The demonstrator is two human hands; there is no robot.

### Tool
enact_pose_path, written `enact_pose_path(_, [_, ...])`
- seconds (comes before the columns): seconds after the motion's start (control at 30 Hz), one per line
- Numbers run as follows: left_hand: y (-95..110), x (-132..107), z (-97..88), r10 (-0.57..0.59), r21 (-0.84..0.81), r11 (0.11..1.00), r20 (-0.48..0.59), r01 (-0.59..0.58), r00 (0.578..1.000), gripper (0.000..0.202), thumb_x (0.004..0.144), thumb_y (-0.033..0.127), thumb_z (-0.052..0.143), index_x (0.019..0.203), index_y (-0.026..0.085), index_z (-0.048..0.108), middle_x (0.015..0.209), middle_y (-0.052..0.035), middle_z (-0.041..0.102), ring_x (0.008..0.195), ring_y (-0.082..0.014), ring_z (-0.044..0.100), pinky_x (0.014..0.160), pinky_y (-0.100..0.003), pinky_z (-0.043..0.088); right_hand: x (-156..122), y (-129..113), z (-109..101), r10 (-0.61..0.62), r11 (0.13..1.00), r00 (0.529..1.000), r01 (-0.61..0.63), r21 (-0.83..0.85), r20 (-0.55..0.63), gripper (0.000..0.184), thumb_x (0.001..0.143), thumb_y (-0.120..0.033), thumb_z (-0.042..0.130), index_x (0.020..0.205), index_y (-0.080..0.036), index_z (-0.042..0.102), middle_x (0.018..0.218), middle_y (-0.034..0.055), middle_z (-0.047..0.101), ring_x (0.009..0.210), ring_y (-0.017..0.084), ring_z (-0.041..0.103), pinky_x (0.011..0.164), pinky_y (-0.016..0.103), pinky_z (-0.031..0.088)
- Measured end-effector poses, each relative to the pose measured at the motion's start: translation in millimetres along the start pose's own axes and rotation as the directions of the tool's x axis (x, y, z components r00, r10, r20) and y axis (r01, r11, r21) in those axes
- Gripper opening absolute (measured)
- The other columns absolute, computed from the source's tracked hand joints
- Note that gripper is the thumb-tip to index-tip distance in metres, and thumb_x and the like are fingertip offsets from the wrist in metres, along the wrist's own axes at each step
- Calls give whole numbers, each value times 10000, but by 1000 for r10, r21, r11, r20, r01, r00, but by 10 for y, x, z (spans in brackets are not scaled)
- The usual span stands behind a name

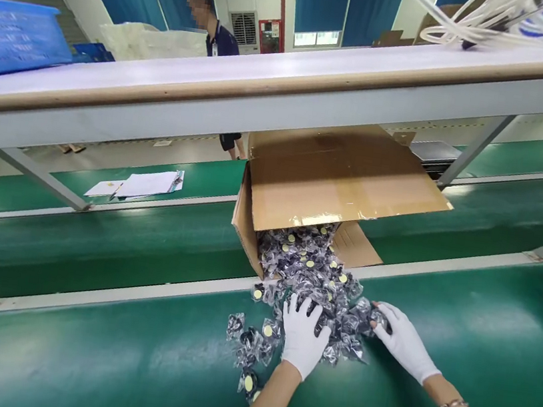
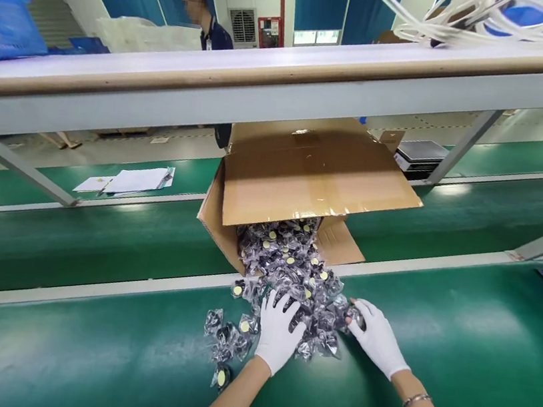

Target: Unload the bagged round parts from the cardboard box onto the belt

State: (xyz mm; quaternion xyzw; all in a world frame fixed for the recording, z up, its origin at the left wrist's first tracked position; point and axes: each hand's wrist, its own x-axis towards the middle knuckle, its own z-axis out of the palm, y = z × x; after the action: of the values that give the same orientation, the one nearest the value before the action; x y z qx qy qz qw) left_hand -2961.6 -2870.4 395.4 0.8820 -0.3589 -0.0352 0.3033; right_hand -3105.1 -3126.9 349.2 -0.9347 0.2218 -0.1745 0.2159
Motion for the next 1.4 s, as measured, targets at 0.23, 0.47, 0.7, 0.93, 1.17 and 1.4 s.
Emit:
enact_pose_path(0.23, [-51, -710, 156, 304, 78, 944, 169, -320, 938, 463, 995, 420, 461, 1429, 323, 591, 1529, 2, 585, 1445, -278, 494, 1273, -593, 359, -407, 163, -197, 303, 953, 934, -293, 81, -190, 507, 937, -473, 373, 1198, -130, 639, 1202, 193, 684, 1160, 311, 646, 1090, 508, 500])
enact_pose_path(0.47, [-145, -978, 483, 191, 213, 956, 80, -204, 978, 405, 980, 292, 446, 1296, 279, 700, 1433, -41, 664, 1269, -262, 646, 1107, -467, 548, -293, -35, -125, 104, 991, 984, -115, -71, -141, 625, 987, -509, 412, 1476, -128, 489, 1484, 195, 538, 1284, 337, 581, 1015, 492, 538])
enact_pose_path(0.7, [-153, -949, 497, 223, 309, 922, 68, -233, 972, 360, 948, 253, 482, 1224, 295, 708, 1414, -21, 677, 1220, -241, 665, 1050, -421, 568, 52, 220, -39, 314, 941, 948, -304, -151, 46, 506, 1014, -446, 336, 1393, -268, 619, 1137, 73, 726, 737, 210, 705, 618, 329, 534])
enact_pose_path(0.93, [-169, -927, 519, 333, 387, 872, -25, -298, 943, 335, 938, 246, 480, 1190, 270, 701, 1325, -21, 719, 1137, -222, 684, 981, -400, 577, -109, 585, -383, 269, 953, 956, -281, -110, -116, 548, 972, -481, 384, 1328, -132, 613, 1301, 174, 668, 1178, 311, 648, 962, 450, 560])
enact_pose_path(1.17, [-175, -888, 481, 404, 445, 824, -27, -350, 915, 325, 946, 252, 481, 1185, 274, 700, 1311, -7, 727, 1108, -206, 685, 959, -384, 561, -272, 469, -158, -277, 880, 961, 243, -408, -24, 690, 791, -488, 682, 1387, -149, 614, 1525, 237, 490, 1375, 458, 470, 1077, 633, 419])
enact_pose_path(1.4, [-154, -866, 460, 448, 494, 788, -50, -368, 893, 320, 952, 260, 467, 1164, 257, 707, 1271, -10, 744, 1104, -204, 684, 950, -381, 560, -287, 1265, -504, -395, 818, 918, 375, -436, 48, 326, 918, -361, 563, 1118, -163, 726, 1379, 173, 635, 1260, 327, 583, 1058, 474, 480])
